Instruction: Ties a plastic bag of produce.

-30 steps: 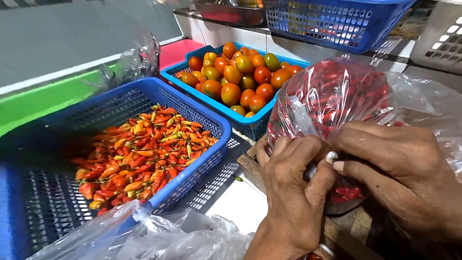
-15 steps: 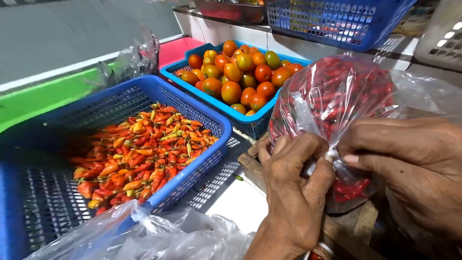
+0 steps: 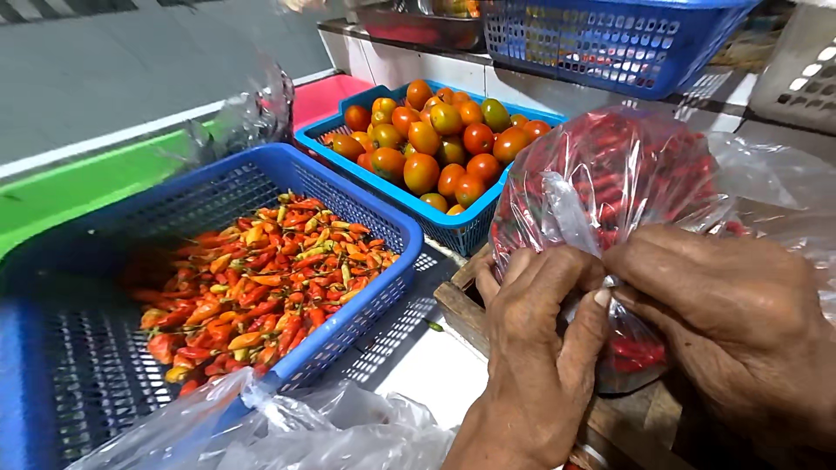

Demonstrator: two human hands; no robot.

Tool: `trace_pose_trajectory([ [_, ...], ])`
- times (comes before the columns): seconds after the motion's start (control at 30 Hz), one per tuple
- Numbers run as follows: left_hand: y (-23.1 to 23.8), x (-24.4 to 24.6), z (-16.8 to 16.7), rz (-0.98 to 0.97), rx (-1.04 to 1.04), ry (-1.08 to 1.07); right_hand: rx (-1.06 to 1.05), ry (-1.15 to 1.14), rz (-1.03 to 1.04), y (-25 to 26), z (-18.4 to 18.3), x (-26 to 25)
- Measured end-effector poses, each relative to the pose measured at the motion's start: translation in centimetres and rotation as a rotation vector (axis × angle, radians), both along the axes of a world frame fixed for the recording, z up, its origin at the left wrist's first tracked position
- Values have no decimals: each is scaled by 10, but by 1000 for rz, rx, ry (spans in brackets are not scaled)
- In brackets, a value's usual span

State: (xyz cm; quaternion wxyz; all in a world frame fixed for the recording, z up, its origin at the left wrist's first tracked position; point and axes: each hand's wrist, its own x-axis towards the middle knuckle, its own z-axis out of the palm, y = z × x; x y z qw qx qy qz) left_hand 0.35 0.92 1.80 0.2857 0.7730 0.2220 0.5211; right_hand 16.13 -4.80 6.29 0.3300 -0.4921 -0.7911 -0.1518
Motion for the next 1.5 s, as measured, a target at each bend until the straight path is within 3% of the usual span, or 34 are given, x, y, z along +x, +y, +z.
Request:
trace_pose_trajectory([
  [0.1,3,-4,1,-44,-12,121,-12,58,13,0,-2,2],
  [0.37,-2,-1,4,93,87,270,-213,535,157,0,2,5],
  [0.73,-5,5,0,202,153,279,-280,804,239,4,4,14],
  [0.9,-5,7,-5,228,137,261,-380,1103,320,7,13,32],
  [0.97,-6,7,-5,212,145,248,-383,1021,275,9,15,30],
  [1.1,-7,8,-6,207,159,172,-367,628,165,4,18,20],
  [1.3,-8,10,-9,204,218,61,-476,576,242,5,23,26],
  [1.5,-6,8,-8,181,218,84,-423,370,246,7,22,31],
])
